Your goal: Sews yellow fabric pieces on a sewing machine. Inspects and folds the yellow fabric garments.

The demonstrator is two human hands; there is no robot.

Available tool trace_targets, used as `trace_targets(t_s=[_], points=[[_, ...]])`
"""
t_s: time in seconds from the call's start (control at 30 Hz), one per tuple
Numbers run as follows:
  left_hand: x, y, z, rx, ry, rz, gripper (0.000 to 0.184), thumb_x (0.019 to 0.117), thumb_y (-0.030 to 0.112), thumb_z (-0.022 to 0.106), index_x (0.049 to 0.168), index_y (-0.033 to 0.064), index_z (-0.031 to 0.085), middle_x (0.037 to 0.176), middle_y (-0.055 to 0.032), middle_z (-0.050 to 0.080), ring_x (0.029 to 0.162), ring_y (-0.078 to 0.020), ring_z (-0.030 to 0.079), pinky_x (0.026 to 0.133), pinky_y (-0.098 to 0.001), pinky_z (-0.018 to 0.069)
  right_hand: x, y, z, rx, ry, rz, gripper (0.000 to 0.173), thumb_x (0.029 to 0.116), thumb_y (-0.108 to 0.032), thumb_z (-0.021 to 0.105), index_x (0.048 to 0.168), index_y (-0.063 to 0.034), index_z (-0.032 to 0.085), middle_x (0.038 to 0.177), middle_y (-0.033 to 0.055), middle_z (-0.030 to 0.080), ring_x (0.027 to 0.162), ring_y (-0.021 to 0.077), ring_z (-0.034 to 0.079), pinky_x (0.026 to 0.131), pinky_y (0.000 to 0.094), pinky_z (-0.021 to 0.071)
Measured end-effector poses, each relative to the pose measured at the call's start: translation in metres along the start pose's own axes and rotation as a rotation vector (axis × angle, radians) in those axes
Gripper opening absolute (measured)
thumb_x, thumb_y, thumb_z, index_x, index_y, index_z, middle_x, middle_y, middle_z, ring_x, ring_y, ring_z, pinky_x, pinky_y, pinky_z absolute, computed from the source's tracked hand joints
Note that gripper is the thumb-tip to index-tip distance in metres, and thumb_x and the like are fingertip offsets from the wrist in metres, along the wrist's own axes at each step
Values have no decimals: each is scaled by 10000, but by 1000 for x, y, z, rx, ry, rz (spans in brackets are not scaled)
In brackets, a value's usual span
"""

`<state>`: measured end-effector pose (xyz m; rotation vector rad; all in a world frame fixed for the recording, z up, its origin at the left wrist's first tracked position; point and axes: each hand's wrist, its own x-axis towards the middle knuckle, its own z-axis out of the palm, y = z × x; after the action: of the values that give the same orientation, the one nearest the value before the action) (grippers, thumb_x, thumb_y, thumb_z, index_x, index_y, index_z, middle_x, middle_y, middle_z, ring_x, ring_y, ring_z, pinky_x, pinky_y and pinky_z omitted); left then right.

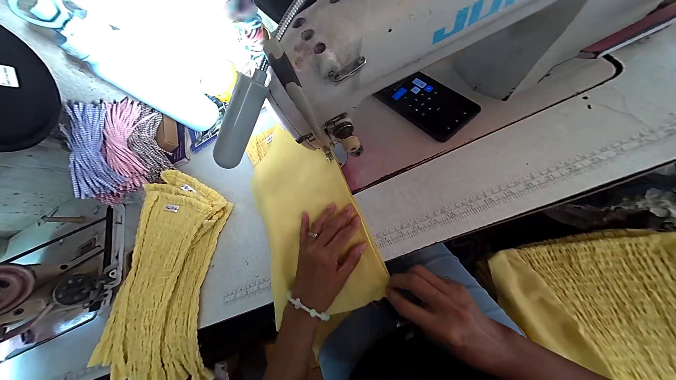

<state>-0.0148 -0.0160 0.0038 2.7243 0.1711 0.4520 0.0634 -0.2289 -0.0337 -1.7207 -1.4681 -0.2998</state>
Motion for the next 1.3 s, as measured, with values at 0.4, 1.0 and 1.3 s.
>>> trace_targets(t_s=[0.4, 1.0, 1.3], points=[[-6, 30, 7, 189, 40, -121, 394, 1028, 400, 544, 1305, 183, 723, 1392, -89, 653, 1336, -348, 571, 1130, -681, 308, 39, 16, 0, -103, -78, 2, 190, 979, -19, 511, 925, -54, 690, 857, 83, 649, 672, 203, 566, 505, 278, 432], [57, -43, 6, 121, -19, -29, 376, 1024, 371, 556, 1355, 253, 689, 1489, -87, 562, 1444, -336, 448, 1153, -710, 224, 102, 67, 22, -151, -123, -83, 150, 959, 44, 545, 908, 11, 682, 881, 135, 689, 733, 268, 659, 541, 327, 505], [48, -35, 7, 156, 60, -147, 420, 1008, 411, 583, 1333, 171, 699, 1447, -44, 616, 1407, -331, 508, 1117, -765, 226, 101, 66, 18, -159, -184, -94, 150, 933, 49, 551, 910, 13, 694, 966, 153, 722, 727, 269, 667, 519, 328, 493]])
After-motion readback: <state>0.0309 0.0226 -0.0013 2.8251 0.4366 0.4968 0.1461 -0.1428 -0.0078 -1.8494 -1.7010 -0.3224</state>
